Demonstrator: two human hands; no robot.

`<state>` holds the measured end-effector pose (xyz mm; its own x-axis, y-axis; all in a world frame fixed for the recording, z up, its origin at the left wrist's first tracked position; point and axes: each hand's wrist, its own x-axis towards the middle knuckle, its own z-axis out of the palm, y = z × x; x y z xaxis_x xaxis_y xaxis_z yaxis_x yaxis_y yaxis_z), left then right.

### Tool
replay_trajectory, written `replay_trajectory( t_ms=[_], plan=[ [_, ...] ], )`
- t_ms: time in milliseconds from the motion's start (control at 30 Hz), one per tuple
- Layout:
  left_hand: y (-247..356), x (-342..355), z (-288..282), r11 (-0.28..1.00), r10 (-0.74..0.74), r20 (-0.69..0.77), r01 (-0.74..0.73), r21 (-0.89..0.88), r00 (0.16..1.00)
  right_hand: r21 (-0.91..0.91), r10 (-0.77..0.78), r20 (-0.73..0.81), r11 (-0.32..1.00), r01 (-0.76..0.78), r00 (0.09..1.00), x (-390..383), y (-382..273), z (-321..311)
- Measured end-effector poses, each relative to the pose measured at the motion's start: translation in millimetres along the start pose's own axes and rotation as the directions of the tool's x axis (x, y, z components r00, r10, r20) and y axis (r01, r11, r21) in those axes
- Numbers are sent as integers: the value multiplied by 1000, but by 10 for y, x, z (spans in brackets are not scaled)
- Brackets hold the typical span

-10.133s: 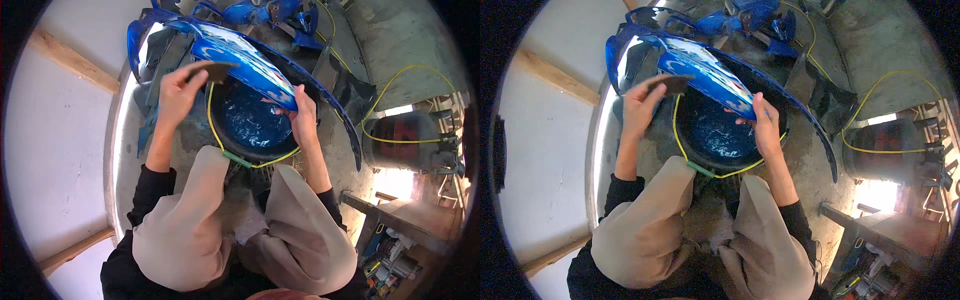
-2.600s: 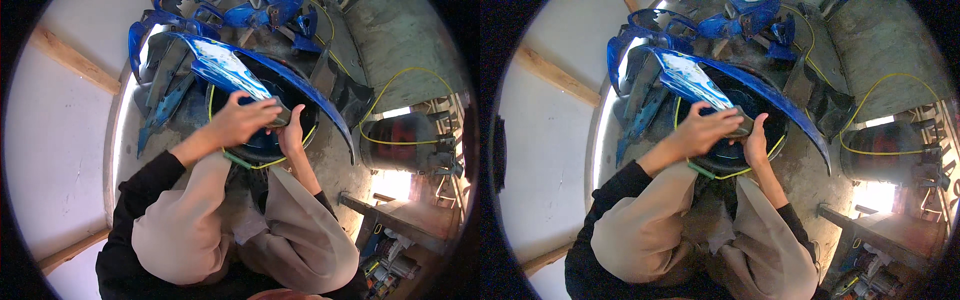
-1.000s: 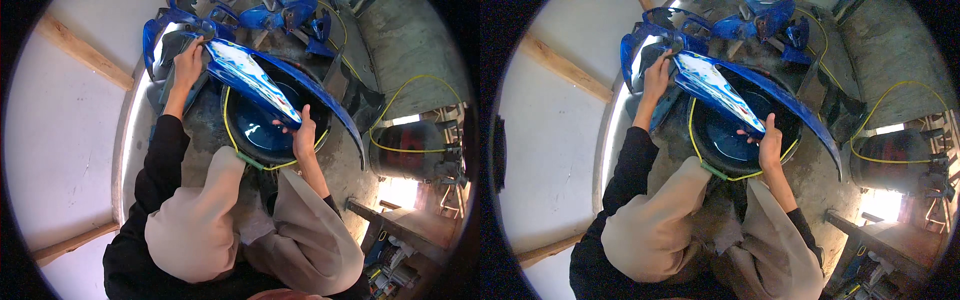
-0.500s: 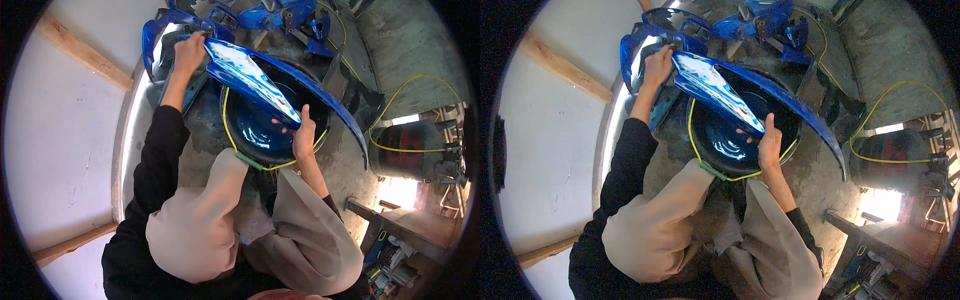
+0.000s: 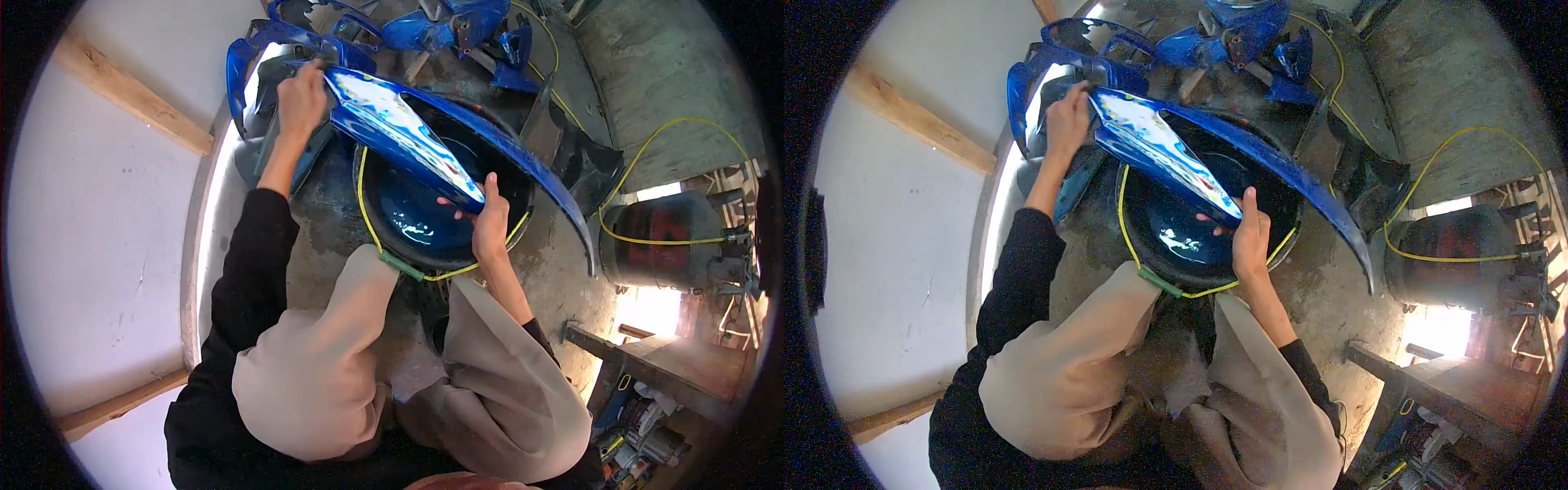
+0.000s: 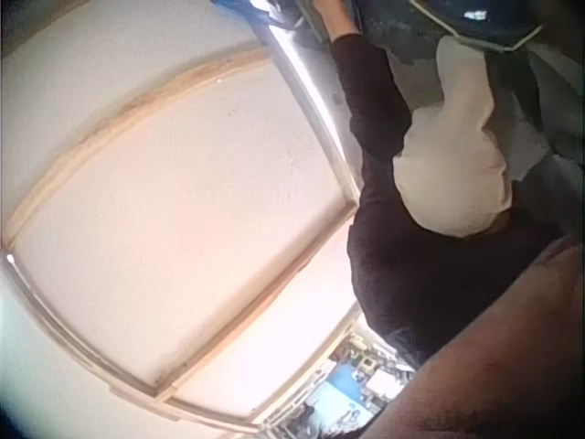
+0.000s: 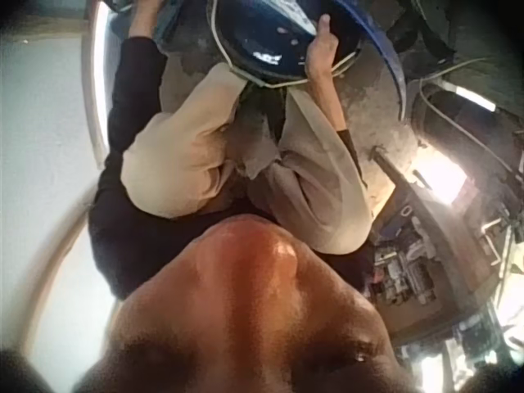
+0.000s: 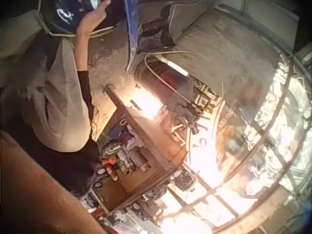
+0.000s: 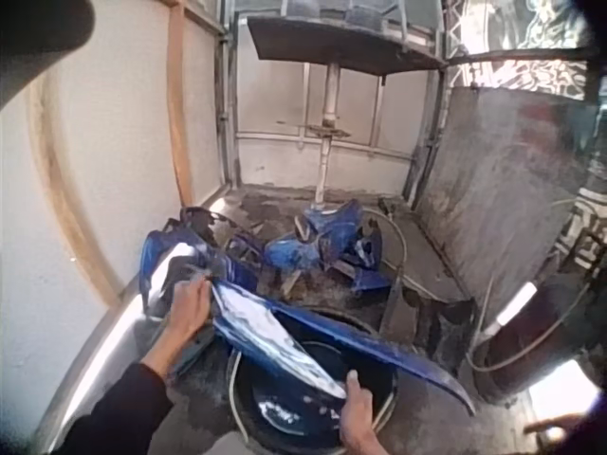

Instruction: The person wet sands a motorcycle part by rubbing it with sandpaper and repeatedly dipping the sandpaper into a bucket of water.

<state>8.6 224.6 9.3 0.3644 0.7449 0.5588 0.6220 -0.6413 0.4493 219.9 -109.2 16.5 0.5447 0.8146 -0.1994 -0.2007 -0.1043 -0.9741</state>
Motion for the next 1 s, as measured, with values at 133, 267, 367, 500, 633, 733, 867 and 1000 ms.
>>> replay_trajectory(
  t_ms=[133, 267, 367, 500, 633, 733, 867, 1000],
  plan=[
    [880, -471, 83, 870, 444, 46, -419, -259, 895, -28, 3, -8, 1000, -3, 1000, 24, -42, -190],
    [431, -114, -111, 972, 235, -1, -235, 9, 972, 36, 6, -10, 999, -6, 1000, -25, -82, 4],
    [247, -5, -109, 981, -18, -25, 23, 194, 1000, 47, -3, 12, 999, 2, 1000, -12, -20, 60],
    [1180, -469, 137, 941, 339, -29, -339, -17, 940, 51, 2, -9, 999, -2, 1000, 28, 26, -155],
    [1309, -621, 80, 883, 469, 108, -462, -84, 877, 60, 58, -23, 997, -57, 998, 13, -5, -143],
    [858, -247, -7, 975, 211, 14, -212, 74, 977, 73, 32, 13, 997, -33, 999, -15, -63, -42],
    [464, -78, -94, 970, 42, -32, -33, 239, 999, 38, -7, 50, 999, 5, 999, 4, -31, 43],
    [1242, -452, 138, 943, 322, 65, -314, -108, 945, 8, 6, -3, 1000, -6, 1000, 14, -6, -220]
  ],
)
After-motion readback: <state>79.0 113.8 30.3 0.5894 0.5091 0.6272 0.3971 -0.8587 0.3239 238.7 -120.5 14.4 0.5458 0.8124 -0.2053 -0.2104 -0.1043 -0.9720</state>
